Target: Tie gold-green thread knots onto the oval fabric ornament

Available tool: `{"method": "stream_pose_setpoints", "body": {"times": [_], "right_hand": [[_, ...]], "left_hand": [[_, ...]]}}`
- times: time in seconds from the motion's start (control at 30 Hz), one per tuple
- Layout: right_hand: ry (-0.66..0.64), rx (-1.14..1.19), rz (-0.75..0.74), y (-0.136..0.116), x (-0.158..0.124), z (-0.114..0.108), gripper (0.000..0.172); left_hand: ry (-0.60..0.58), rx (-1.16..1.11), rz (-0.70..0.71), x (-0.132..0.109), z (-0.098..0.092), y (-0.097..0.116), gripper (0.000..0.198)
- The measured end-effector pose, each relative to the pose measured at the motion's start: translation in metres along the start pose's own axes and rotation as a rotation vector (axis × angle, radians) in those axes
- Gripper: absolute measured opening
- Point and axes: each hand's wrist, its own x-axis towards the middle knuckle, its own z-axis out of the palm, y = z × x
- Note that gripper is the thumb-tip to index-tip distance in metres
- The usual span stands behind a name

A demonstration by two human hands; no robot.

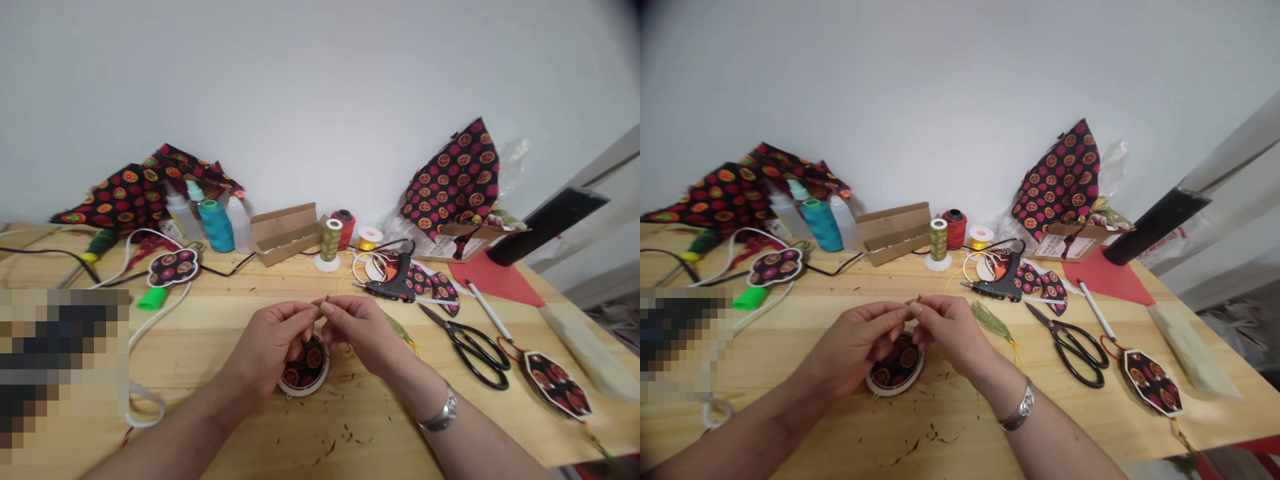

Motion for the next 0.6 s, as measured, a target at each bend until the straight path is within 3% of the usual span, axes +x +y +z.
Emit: {"method": "stream_pose_setpoints", "body": {"times": [0.3,0.6], "right_hand": [[0.239,-0.156,-0.097,0.0004,0.0023,0.0002,0.012],[0.259,-0.199,-0.123,0.0017,0.0035,-0.0020,0.011]], "left_hand": [[0.000,0.034,0.011,0.0011,-0.0023,-0.0031,0.023],[-0.037,0.031,-0.025,0.0015,-0.0006,-0.0016,0.024]]}}
